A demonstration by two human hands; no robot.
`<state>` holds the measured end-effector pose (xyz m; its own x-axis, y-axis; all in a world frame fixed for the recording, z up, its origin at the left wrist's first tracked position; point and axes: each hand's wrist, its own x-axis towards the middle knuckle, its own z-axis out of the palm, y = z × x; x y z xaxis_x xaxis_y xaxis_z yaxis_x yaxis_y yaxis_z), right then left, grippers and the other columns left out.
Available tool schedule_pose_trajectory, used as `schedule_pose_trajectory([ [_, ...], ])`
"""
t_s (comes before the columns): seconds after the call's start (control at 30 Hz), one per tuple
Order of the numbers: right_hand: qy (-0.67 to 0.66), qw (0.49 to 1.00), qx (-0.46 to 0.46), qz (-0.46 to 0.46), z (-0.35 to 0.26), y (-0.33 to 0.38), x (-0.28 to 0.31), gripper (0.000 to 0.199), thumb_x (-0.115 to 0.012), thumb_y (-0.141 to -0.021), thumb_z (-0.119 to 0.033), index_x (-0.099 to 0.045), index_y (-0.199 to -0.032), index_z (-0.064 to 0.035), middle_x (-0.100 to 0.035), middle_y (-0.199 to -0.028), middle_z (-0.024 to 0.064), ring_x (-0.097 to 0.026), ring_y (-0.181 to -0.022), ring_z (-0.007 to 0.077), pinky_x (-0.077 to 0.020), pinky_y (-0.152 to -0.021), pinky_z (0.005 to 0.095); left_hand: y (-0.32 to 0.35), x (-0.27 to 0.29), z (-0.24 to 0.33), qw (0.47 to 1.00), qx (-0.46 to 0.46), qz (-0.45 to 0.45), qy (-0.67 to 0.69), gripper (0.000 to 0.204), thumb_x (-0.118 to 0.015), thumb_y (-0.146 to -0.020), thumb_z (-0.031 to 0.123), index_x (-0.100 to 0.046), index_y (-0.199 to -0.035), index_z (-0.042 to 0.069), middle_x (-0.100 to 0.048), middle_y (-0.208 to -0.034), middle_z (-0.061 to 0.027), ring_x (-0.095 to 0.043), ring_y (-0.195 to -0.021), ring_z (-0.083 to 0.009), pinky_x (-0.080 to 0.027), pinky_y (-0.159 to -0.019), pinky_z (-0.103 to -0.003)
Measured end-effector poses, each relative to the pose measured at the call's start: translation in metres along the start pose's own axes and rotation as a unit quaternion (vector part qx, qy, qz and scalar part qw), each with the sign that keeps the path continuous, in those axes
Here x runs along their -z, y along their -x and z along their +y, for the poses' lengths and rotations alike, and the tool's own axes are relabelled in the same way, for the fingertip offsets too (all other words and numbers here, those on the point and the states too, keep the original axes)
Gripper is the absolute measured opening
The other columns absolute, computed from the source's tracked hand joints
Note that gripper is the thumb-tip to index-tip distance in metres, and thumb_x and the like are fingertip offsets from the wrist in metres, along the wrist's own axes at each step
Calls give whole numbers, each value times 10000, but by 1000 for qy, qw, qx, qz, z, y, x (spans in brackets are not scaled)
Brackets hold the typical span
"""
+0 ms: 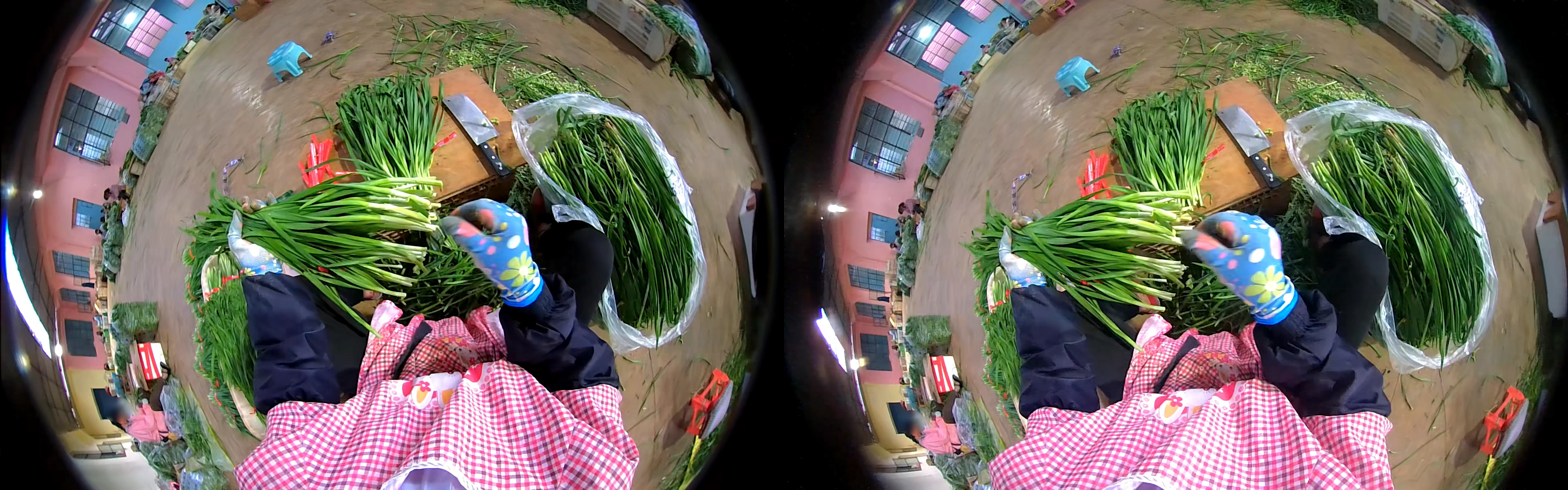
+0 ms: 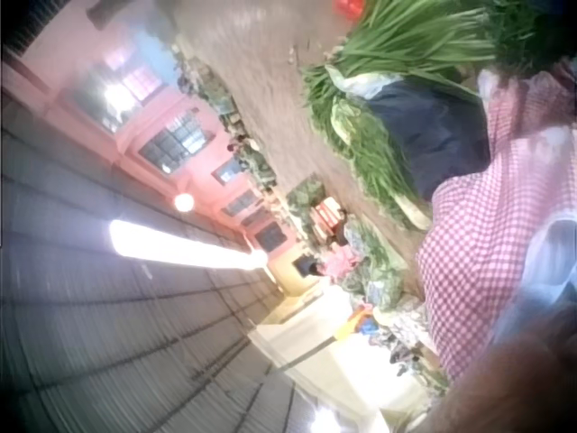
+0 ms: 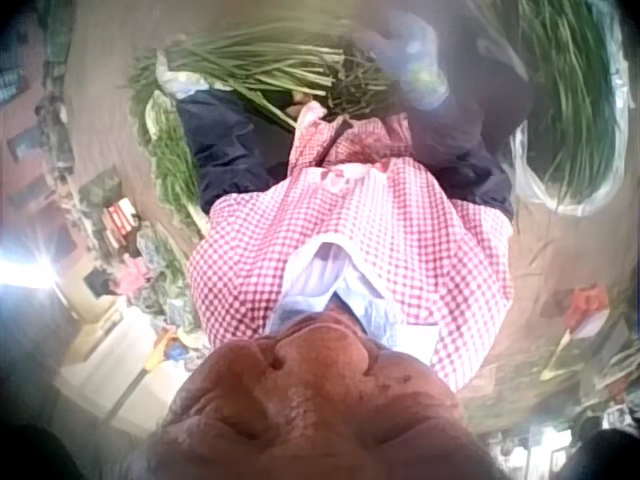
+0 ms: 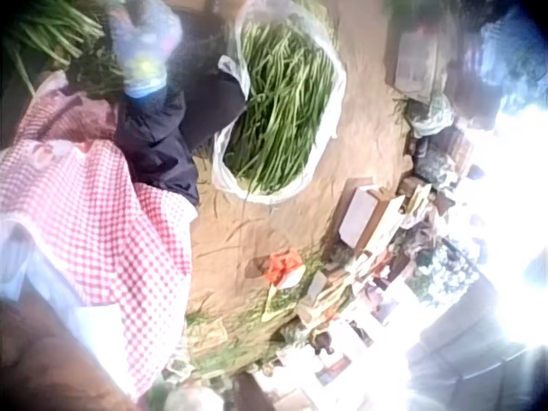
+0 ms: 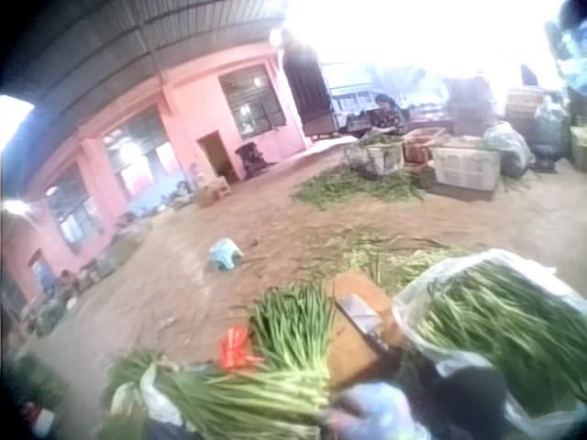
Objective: The person gathers green onions from a large bag, aligns them into bundles, and secures them with red rubber bands. The person places the finished bundles on a wooden board next to a cleaver.
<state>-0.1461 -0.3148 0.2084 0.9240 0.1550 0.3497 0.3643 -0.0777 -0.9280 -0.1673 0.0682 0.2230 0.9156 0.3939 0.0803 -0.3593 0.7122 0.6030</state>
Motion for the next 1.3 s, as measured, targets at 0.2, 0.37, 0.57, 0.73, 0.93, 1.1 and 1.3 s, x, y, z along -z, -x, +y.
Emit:
schedule_pose_trajectory([
  [0.2,231,959,146,-69,5,-8,-17,203,-721,-754,-230,-636,-721,-49,-536,-564,81,-538,-508,213,-412,-495,339,2,-18,-4,998,7,6,-57,216,-530,-886,253,-642,-913,70,-657,-887,-80,-604,-862,-221,-460,-872,-412],
  [0.37,-60,977,-85,-186,13,10,1,197,-656,-825,-187,-603,-722,-28,-419,-533,79,-381,-485,171,-339,-471,323,-10,-7,7,998,-31,-40,-30,277,-524,-890,227,-582,-1056,13,-632,-841,-52,-588,-828,-187,-392,-982,-424],
  [0.57,317,876,118,-345,78,36,60,168,-651,-784,-257,-650,-733,-97,-552,-589,77,-511,-492,252,-388,-477,356,-26,-15,17,994,-30,-101,15,334,-533,-885,197,-535,-1146,-12,-596,-825,-37,-550,-796,-186,-349,-1009,-442],
  [0.73,363,884,152,-251,67,21,69,311,-632,-749,-124,-613,-1060,-112,-615,-893,83,-586,-828,309,-459,-704,413,-30,-34,31,978,24,-207,23,358,-517,-891,173,-514,-1197,-13,-586,-862,-47,-546,-853,-184,-346,-1036,-410],
  [0.93,63,975,61,-203,36,-11,31,154,-620,-738,-13,-622,-892,-3,-631,-904,117,-608,-833,260,-477,-761,330,-30,-64,14,967,77,-237,55,380,-514,-872,156,-506,-1212,-14,-542,-863,-41,-517,-860,-189,-334,-1046,-422],
  [1.1,-92,955,-30,-279,-4,-24,0,876,-764,-717,-210,-269,-1408,3,-387,-1398,154,-360,-1294,211,-289,-1058,335,-35,-93,-1,952,116,-281,22,416,-510,-875,166,-473,-1248,-15,-539,-868,-38,-519,-873,-194,-326,-1054,-445],
  [1.3,-212,927,-32,-309,4,-36,-46,1047,-787,-691,-307,-122,-1433,15,-355,-1411,202,-348,-1307,252,-290,-1058,317,-23,-147,-42,958,206,-191,-52,398,-509,-870,180,-492,-1211,-22,-620,-900,-81,-588,-862,-256,-389,-997,-462],
])
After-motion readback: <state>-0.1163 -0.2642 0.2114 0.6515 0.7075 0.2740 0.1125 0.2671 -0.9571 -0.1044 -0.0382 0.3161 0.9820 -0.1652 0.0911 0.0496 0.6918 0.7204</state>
